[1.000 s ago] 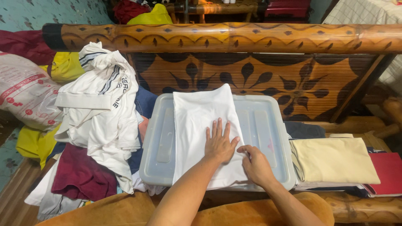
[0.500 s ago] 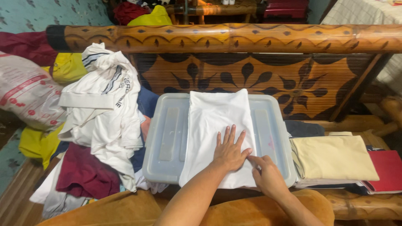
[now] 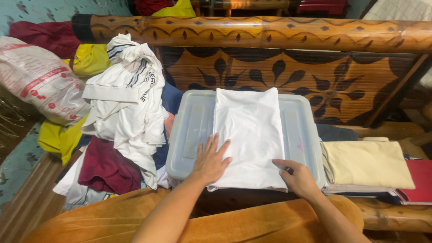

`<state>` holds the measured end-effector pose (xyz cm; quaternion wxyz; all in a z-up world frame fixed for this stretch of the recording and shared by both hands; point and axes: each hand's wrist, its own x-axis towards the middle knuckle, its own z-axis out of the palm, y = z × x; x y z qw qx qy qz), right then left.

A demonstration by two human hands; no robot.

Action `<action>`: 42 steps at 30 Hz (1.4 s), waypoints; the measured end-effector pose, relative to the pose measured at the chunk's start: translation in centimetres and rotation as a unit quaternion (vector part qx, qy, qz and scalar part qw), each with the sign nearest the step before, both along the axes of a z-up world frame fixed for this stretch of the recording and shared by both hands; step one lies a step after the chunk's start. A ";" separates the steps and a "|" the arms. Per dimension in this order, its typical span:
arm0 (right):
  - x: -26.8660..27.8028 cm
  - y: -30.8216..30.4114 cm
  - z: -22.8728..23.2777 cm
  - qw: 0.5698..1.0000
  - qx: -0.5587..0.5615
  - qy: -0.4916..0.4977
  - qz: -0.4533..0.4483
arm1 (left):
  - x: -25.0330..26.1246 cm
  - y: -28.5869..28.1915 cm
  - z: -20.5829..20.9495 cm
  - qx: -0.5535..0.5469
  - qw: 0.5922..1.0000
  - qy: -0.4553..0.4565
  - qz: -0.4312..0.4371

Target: The person folds white t-shirts one at a time using the lid of a plastic bin as a workspace, smoothing the fabric by hand and then placing the folded items into a stack on the wooden frame next to the bin.

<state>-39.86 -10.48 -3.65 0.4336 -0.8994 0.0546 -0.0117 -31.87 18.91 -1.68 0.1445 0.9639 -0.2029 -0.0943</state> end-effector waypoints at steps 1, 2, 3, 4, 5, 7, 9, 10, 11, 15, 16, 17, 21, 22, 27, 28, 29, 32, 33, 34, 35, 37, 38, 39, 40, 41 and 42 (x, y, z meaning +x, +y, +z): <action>0.0 -0.3 0.0 1.000 0.011 -0.008 0.015 | -0.1 0.7 -0.2 -0.002 1.000 0.000 -0.003; -0.1 -0.4 0.0 1.000 0.010 -0.007 0.012 | -0.4 1.6 -0.7 -0.015 0.999 -0.027 -0.016; 0.0 -0.5 0.0 1.000 0.018 0.008 0.008 | -0.7 2.3 -1.3 -0.028 0.998 -0.055 -0.028; 0.0 -0.5 -0.1 0.999 0.027 0.022 0.004 | -1.1 3.0 -2.0 -0.029 0.998 -0.054 -0.030; -0.1 -0.6 -0.1 0.999 0.026 0.023 0.002 | -1.5 3.6 -2.7 -0.065 0.992 -0.095 -0.040; -0.1 -0.7 -0.2 0.997 0.060 0.039 0.006 | -1.9 4.4 -3.7 -0.102 0.984 -0.137 -0.051; 0.0 -1.2 0.0 0.994 0.097 0.058 0.002 | -2.4 4.7 -4.5 -0.131 0.981 -0.144 -0.018; 0.0 -1.4 0.1 0.988 0.134 0.077 0.001 | -2.6 4.8 -4.8 -0.131 0.981 -0.141 -0.019; -0.2 -1.4 0.2 0.988 0.134 0.080 0.000 | -2.6 4.9 -4.9 -0.158 0.976 -0.149 -0.020; -0.1 -1.1 1.5 0.987 0.129 0.091 0.004 | -2.6 5.5 -5.3 -0.185 0.968 -0.166 -0.029; -0.2 -1.1 1.6 0.987 0.142 0.070 0.029 | -2.7 5.6 -5.3 -0.185 0.968 -0.164 -0.030; -0.3 -1.0 1.6 0.987 0.142 0.072 0.027 | -2.5 5.7 -5.2 -0.186 0.971 -0.149 -0.036; -0.3 -1.1 1.4 0.992 0.107 0.063 0.024 | -2.3 5.9 -3.2 -0.210 0.974 -0.070 -0.048; -0.2 -1.1 1.3 0.991 0.109 0.068 0.022 | -2.5 5.8 -2.3 -0.210 0.974 -0.069 -0.048; -0.6 -0.9 1.4 0.992 0.108 0.049 0.035 | -4.1 5.4 2.3 -0.002 0.996 0.066 -0.068; -0.7 -0.7 1.6 0.991 0.112 0.053 0.039 | -4.3 5.3 2.7 -0.002 0.996 0.065 -0.067; -0.8 -0.5 1.9 0.991 0.112 0.052 0.040 | -4.4 5.2 2.8 0.030 0.995 0.068 -0.074; -1.4 0.3 2.7 0.995 0.041 0.067 0.067 | -4.4 5.3 2.0 0.051 0.994 0.046 -0.088; -1.6 0.5 2.7 0.994 0.012 0.046 0.096 | -4.3 5.4 1.5 0.040 0.994 0.021 -0.097; -1.8 0.6 2.7 0.992 -0.017 0.027 0.124 | -4.2 5.5 0.9 0.039 0.994 0.021 -0.097; -1.8 0.5 2.6 0.992 -0.018 0.028 0.124 | -4.1 5.6 0.4 0.036 0.994 0.010 -0.100; -1.7 0.3 2.1 0.992 -0.017 0.007 0.123 | -4.0 5.9 -0.2 0.035 0.994 -0.001 -0.100; -1.7 0.2 1.7 0.992 -0.016 0.007 0.124 | -3.9 5.9 -0.4 0.026 0.995 -0.003 -0.101; -1.6 0.0 1.2 0.994 -0.034 0.015 0.105 | -3.9 5.9 -0.5 0.016 0.995 -0.005 -0.103; -1.5 -0.2 0.7 0.995 -0.051 0.024 0.086 | -3.9 6.0 -0.6 0.017 0.995 -0.005 -0.103; -1.3 -0.4 0.2 0.995 -0.051 0.024 0.086 | -4.0 6.0 -0.5 -0.029 0.994 -0.030 -0.104; -1.2 -0.7 -0.3 0.997 -0.026 -0.006 0.076 | -4.1 5.9 -0.4 -0.076 0.990 -0.055 -0.104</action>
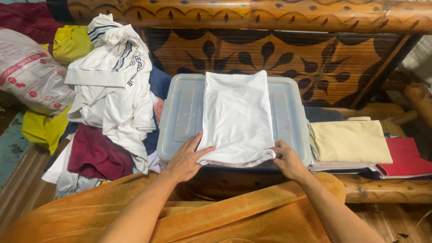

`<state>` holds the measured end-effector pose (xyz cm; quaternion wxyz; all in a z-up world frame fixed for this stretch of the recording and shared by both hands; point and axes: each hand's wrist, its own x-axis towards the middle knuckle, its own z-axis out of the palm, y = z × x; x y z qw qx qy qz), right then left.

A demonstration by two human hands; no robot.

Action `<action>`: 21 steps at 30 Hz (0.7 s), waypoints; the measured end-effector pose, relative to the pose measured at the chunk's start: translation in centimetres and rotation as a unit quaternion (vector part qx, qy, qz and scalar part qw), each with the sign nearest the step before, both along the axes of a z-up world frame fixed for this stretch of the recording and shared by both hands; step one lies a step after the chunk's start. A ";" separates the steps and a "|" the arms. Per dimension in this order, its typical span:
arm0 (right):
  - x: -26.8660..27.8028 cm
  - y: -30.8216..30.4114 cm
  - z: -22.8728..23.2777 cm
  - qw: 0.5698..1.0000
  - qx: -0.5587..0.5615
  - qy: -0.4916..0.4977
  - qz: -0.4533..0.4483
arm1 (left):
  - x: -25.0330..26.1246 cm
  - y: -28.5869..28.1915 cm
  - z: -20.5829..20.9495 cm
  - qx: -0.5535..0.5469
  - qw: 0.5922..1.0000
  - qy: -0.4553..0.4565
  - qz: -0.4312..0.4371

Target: The person folds white t-shirts one at a time using the lid of a plastic bin as a workspace, smoothing the fabric by hand and then placing the folded items into a stack on the wooden frame next to the bin.

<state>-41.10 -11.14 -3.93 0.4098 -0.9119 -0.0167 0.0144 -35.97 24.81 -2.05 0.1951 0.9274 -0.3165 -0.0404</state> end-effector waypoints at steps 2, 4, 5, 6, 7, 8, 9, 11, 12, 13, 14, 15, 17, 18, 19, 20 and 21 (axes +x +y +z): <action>-0.1 -0.5 -0.6 0.999 0.027 -0.029 -0.009 | -0.2 -0.4 0.5 0.014 1.000 0.018 -0.009; -0.4 -1.1 -0.9 0.998 0.055 -0.017 -0.024 | -0.1 -0.5 1.1 0.027 0.999 0.035 -0.015; -0.6 -1.4 -1.0 0.998 0.055 -0.016 -0.022 | 0.1 -0.3 1.4 0.026 0.998 0.025 -0.054; -0.9 -1.8 -1.0 0.998 0.051 -0.041 -0.010 | 0.3 -0.1 1.6 0.026 0.995 0.013 -0.092; -1.2 -2.2 -1.0 0.997 0.047 -0.066 0.002 | 0.5 0.2 1.7 0.027 0.996 0.013 -0.090; -1.4 -2.6 -1.0 0.997 0.048 -0.067 0.002 | 0.7 0.5 1.7 0.035 0.994 0.026 -0.096; -1.6 -3.0 -0.9 0.995 0.040 -0.092 0.019 | 1.0 0.7 1.5 0.042 0.993 0.039 -0.102; -0.9 -3.4 -0.2 0.991 0.032 -0.123 0.039 | 1.9 0.6 0.8 -0.001 0.995 0.043 -0.087; -0.5 -3.7 0.3 0.989 0.034 -0.134 0.055 | 2.4 0.4 0.2 -0.046 0.995 0.051 -0.075; 0.2 -3.9 0.9 0.986 0.035 -0.146 0.071 | 3.3 0.0 -0.3 -0.045 0.995 0.051 -0.075; 0.9 -4.1 1.3 0.986 0.035 -0.145 0.070 | 4.2 -0.5 -0.7 -0.158 0.985 0.050 -0.037; 1.8 -4.1 1.8 0.987 0.092 -0.123 0.050 | 4.9 -0.9 -0.9 -0.269 0.962 0.048 0.001; 3.8 -3.7 2.5 0.983 0.149 -0.098 0.031 | 6.5 -1.7 -0.8 -0.297 0.944 0.126 0.075; 4.9 -3.4 2.8 0.976 0.197 -0.090 -0.017 | 7.5 -2.4 -0.4 -0.321 0.914 0.202 0.146; 6.1 -3.3 3.0 0.964 0.244 -0.080 -0.065 | 8.4 -3.1 -0.1 -0.321 0.914 0.202 0.146; 7.2 -3.1 3.2 0.964 0.243 -0.080 -0.066 | 9.2 -3.8 0.2 -0.387 0.881 0.214 0.169; 8.3 -3.0 3.3 0.958 0.256 -0.095 -0.090 | 10.0 -4.5 0.4 -0.451 0.843 0.224 0.191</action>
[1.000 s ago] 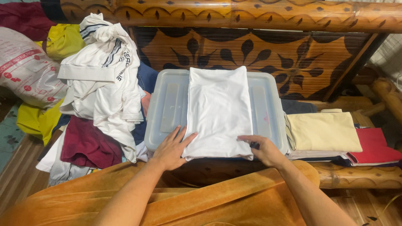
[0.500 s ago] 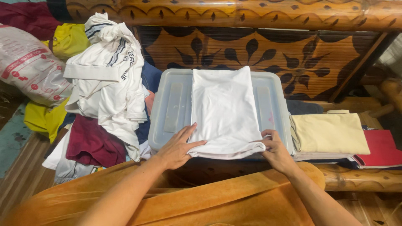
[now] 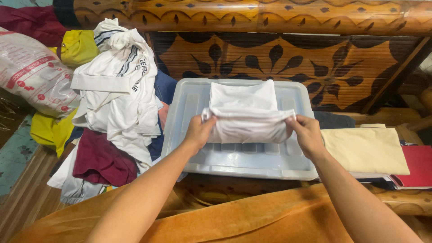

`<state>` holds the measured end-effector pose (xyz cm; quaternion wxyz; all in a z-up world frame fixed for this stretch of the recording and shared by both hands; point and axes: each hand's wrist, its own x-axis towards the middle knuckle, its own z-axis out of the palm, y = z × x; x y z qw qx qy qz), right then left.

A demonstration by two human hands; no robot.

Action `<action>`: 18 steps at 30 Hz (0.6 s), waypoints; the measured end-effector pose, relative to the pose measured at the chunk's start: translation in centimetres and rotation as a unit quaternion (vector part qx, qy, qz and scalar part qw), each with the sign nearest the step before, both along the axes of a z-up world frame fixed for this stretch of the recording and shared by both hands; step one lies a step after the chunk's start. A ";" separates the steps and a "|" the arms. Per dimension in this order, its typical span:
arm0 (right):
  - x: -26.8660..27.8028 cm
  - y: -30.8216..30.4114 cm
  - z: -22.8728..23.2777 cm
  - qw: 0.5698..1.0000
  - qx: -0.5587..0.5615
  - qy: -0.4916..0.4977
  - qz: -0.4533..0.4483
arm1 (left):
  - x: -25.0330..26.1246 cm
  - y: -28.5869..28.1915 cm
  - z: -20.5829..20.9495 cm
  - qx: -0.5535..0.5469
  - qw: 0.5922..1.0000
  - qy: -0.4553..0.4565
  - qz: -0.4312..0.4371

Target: The person folds white t-shirts one at a time using the lid of a plastic bin as a workspace, smoothing the fabric by hand and then placing the folded items into a stack on the wooden frame next to the bin.

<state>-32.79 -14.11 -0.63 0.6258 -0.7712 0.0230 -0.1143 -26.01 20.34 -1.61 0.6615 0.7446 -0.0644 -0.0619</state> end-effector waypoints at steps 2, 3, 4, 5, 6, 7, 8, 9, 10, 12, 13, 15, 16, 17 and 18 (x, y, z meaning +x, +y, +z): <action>2.1 0.2 0.5 1.000 0.015 -0.010 -0.026 | 1.8 -1.1 0.6 -0.016 0.999 0.012 0.029; 3.1 0.4 0.8 0.998 0.036 -0.003 -0.044 | 2.6 -1.6 0.9 -0.031 0.998 0.024 0.058; 3.9 0.5 1.2 0.996 0.056 0.003 -0.062 | 3.5 -2.1 1.1 -0.031 0.998 0.024 0.058; 4.6 0.6 1.7 0.996 0.056 0.004 -0.063 | 4.2 -2.5 1.1 -0.051 0.996 0.028 0.069; 5.2 0.9 2.0 0.994 0.037 0.035 -0.094 | 5.0 -2.9 1.2 -0.070 0.994 0.032 0.080; 5.8 1.0 2.5 0.990 0.017 0.066 -0.125 | 5.8 -3.3 1.2 -0.070 0.994 0.033 0.079; 6.5 1.1 3.0 0.990 0.017 0.067 -0.126 | 6.7 -3.7 1.2 -0.074 0.991 0.061 0.090; 7.3 1.2 3.3 0.992 0.013 0.047 -0.118 | 7.6 -4.0 1.0 -0.078 0.988 0.089 0.102; 8.1 1.3 3.5 0.994 0.008 0.028 -0.110 | 8.5 -4.1 0.7 -0.078 0.988 0.090 0.101; 9.4 1.1 3.4 0.994 0.020 0.035 -0.103 | 10.2 -4.3 -0.2 -0.081 0.987 0.094 0.100; 10.0 1.1 3.2 0.994 0.032 0.041 -0.095 | 10.9 -4.4 -0.8 -0.081 0.987 0.096 0.101; 11.4 0.7 2.7 0.994 -0.007 0.041 -0.099 | 12.3 -4.6 -1.6 -0.037 0.992 0.022 0.122; 12.1 0.5 2.4 0.993 -0.047 0.038 -0.103 | 12.8 -4.5 -1.9 -0.036 0.991 0.022 0.123; 12.7 0.3 2.0 0.993 -0.047 0.038 -0.104 | 13.3 -4.6 -2.1 -0.016 0.992 0.009 0.125; 13.4 0.1 1.7 0.993 -0.029 0.040 -0.107 | 13.8 -4.7 -2.2 0.005 0.992 -0.004 0.127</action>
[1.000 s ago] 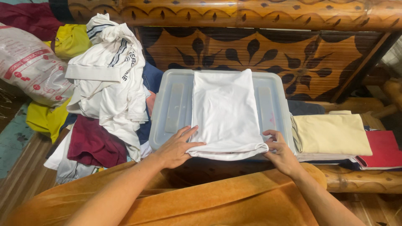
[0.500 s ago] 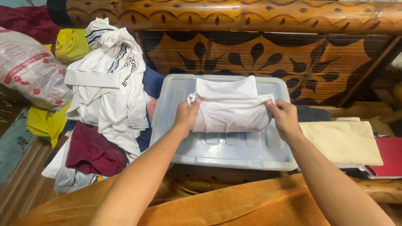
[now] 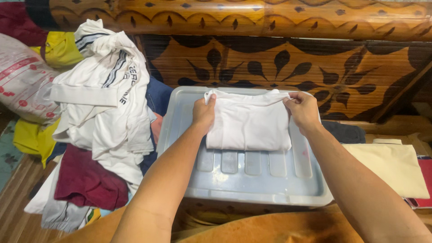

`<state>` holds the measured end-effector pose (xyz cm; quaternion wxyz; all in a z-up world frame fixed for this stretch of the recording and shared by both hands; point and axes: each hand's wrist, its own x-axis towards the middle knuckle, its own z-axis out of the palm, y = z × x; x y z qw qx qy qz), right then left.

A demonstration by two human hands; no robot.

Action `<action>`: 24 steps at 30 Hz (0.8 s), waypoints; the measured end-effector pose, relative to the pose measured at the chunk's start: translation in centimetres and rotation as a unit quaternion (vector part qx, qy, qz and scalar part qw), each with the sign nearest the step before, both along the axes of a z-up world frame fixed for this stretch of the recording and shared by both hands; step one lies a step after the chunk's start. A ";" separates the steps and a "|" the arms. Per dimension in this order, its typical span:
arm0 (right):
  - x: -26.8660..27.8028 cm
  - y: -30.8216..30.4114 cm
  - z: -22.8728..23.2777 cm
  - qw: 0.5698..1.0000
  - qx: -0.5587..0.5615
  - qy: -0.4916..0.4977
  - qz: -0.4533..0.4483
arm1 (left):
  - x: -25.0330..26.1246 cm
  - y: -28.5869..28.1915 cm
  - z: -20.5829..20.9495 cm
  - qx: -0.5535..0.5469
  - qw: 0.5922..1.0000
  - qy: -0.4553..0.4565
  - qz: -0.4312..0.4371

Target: The person folds white t-shirts one at a time using the lid of a plastic bin as a workspace, smoothing the fabric by hand and then placing the folded items into a stack on the wooden frame next to the bin.

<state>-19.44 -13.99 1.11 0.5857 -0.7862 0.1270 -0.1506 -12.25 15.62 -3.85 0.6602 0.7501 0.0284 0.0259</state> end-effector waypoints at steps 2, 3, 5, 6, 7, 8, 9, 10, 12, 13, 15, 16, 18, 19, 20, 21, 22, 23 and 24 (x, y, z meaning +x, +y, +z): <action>1.0 -0.4 -0.4 1.000 0.017 0.002 -0.006 | 0.9 -0.4 -0.1 0.002 1.000 0.011 0.005; 1.7 -0.4 -0.6 1.000 0.020 0.004 -0.012 | 1.3 -0.4 -0.2 0.006 1.000 0.023 0.013; 2.7 -0.4 -1.0 1.000 0.024 0.010 -0.017 | 2.0 -0.6 -0.2 0.052 0.998 0.003 0.023; 3.2 -0.5 -1.2 1.000 0.008 0.014 -0.024 | 2.3 -0.7 -0.2 0.097 0.995 -0.018 0.033; 3.6 -0.6 -1.5 0.999 -0.008 0.017 -0.032 | 2.5 -0.7 0.0 0.097 0.995 -0.016 0.033; 4.0 -0.7 -1.9 0.999 -0.008 0.019 -0.032 | 2.6 -0.7 0.2 0.139 0.990 -0.006 0.039; 4.4 -0.7 -2.4 0.999 -0.015 0.031 -0.035 | 2.5 -0.8 0.5 0.180 0.983 0.003 0.044; 4.8 -0.8 -2.9 0.998 -0.022 0.043 -0.039 | 2.3 -0.9 0.9 0.180 0.983 0.004 0.043; 5.1 -0.9 -3.8 0.997 -0.055 0.043 -0.040 | 1.6 -0.6 1.6 0.282 0.958 0.003 0.052; 5.2 -0.9 -4.1 0.995 -0.086 0.043 -0.039 | 1.3 -0.6 2.1 0.283 0.958 0.005 0.053; 5.4 -0.8 -4.2 0.993 -0.098 0.054 -0.045 | 0.9 -0.7 2.8 0.320 0.946 0.034 0.033; 5.5 -0.7 -4.0 0.990 -0.111 0.064 -0.053 | 1.0 -0.7 3.1 0.321 0.946 0.033 0.034; 5.0 -0.6 -3.5 0.988 -0.130 0.064 -0.060 | 0.9 -0.9 3.0 0.275 0.959 0.034 0.059; 5.0 -0.2 -3.0 0.985 -0.149 0.062 -0.064 | 0.9 -0.9 3.0 0.275 0.959 0.033 0.060; 4.7 0.1 -2.5 0.985 -0.149 0.061 -0.064 | 0.9 -1.0 2.9 0.306 0.945 -0.051 0.105; 4.1 0.4 -1.9 0.976 -0.203 0.036 -0.076 | 0.9 -1.2 2.8 0.334 0.921 -0.134 0.147; 3.3 0.8 -1.4 0.963 -0.256 0.012 -0.087 | 0.5 -1.3 2.5 0.334 0.921 -0.134 0.147; 2.4 1.5 -1.0 0.963 -0.256 0.011 -0.088 | -0.2 -1.4 2.2 0.333 0.917 -0.183 0.120; 1.2 2.4 -0.8 0.942 -0.325 -0.064 -0.059 | -0.9 -1.4 1.8 0.331 0.910 -0.231 0.093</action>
